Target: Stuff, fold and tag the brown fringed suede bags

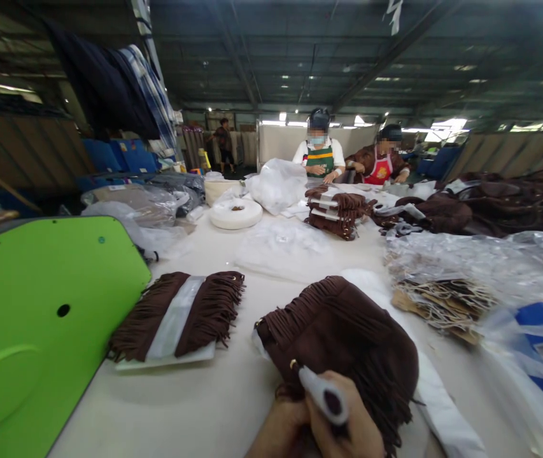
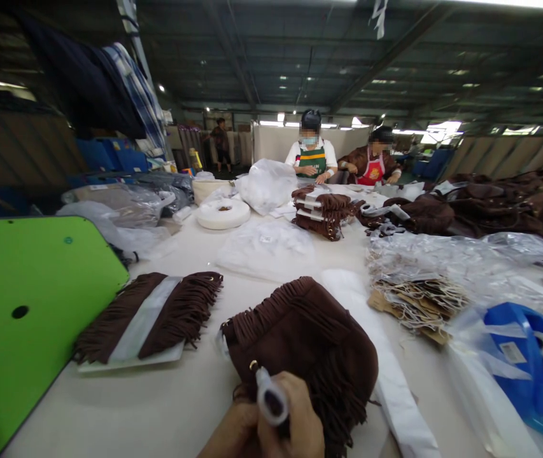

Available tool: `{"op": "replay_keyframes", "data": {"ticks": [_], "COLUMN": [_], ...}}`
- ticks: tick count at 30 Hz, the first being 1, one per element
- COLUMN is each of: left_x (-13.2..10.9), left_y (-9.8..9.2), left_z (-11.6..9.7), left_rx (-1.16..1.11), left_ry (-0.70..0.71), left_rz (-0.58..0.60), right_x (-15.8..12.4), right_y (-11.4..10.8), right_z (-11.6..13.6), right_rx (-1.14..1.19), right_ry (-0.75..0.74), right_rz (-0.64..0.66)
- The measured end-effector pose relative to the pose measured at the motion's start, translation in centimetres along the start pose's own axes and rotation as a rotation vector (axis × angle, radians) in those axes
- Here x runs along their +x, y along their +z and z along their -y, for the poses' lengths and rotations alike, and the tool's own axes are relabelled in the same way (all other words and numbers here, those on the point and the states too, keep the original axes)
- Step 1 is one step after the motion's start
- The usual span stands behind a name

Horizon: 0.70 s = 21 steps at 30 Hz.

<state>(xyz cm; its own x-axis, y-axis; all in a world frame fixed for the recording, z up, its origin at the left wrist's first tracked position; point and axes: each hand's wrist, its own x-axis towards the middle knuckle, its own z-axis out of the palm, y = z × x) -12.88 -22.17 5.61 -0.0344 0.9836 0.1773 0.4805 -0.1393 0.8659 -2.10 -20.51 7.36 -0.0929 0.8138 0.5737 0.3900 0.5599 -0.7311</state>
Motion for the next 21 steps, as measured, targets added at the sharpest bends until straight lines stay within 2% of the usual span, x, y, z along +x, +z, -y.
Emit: {"op": "replay_keyframes", "data": {"ticks": [1, 3, 4, 5, 6, 8, 9, 11, 13, 15, 16, 17, 19, 21], "left_x": [0.5, 1.2, 1.3, 1.4, 1.4, 1.4, 1.4, 1.6, 2.1, 2.9, 3.4, 3.9, 5.0, 6.0], "left_y": [0.1, 0.4, 0.6, 0.7, 0.7, 0.5, 0.2, -0.8, -2.2, -3.9, -4.8, -5.8, -7.7, -9.7], "left_z": [-0.3, -1.0, -1.2, -1.4, -1.4, -1.2, -1.1, -0.8, -1.0, -1.5, -1.7, -2.0, -2.4, -2.6], "left_rx": [-0.206, -0.853, -1.131, -1.317, -1.390, -1.376, -1.339, -1.254, -1.185, -1.153, -1.145, -1.134, -1.104, -1.060], "left_ry": [-0.063, -0.236, -0.305, -0.354, -0.385, -0.474, -0.531, -0.614, -0.608, -0.544, -0.516, -0.497, -0.478, -0.465], "left_rz": [0.012, 0.040, 0.051, 0.046, 0.022, -0.075, -0.125, -0.186, -0.145, -0.045, -0.003, 0.028, 0.056, 0.087], "right_x": [0.8, 2.3, 3.0, 3.5, 3.9, 4.3, 4.4, 5.2, 6.8, 9.4, 10.8, 12.1, 14.2, 14.8], "right_y": [-0.1, -0.6, -0.9, -1.3, -1.7, -2.9, -3.6, -5.1, -6.4, -7.5, -7.9, -8.2, -8.5, -8.5], "right_z": [0.1, 0.2, 0.1, 0.0, -0.1, -0.1, 0.1, 0.6, 1.1, 1.1, 0.9, 0.5, -0.3, -0.9], "right_rx": [0.076, 0.217, 0.279, 0.326, 0.357, 0.365, 0.331, 0.147, -0.128, -0.362, -0.430, -0.455, -0.341, -0.027], "right_ry": [0.216, 0.546, 0.634, 0.683, 0.708, 0.684, 0.609, 0.342, 0.008, -0.194, -0.196, -0.121, 0.227, 0.626], "right_rz": [0.015, 0.129, 0.208, 0.273, 0.306, 0.252, 0.189, 0.037, -0.076, -0.104, -0.092, -0.048, 0.119, 0.342]}}
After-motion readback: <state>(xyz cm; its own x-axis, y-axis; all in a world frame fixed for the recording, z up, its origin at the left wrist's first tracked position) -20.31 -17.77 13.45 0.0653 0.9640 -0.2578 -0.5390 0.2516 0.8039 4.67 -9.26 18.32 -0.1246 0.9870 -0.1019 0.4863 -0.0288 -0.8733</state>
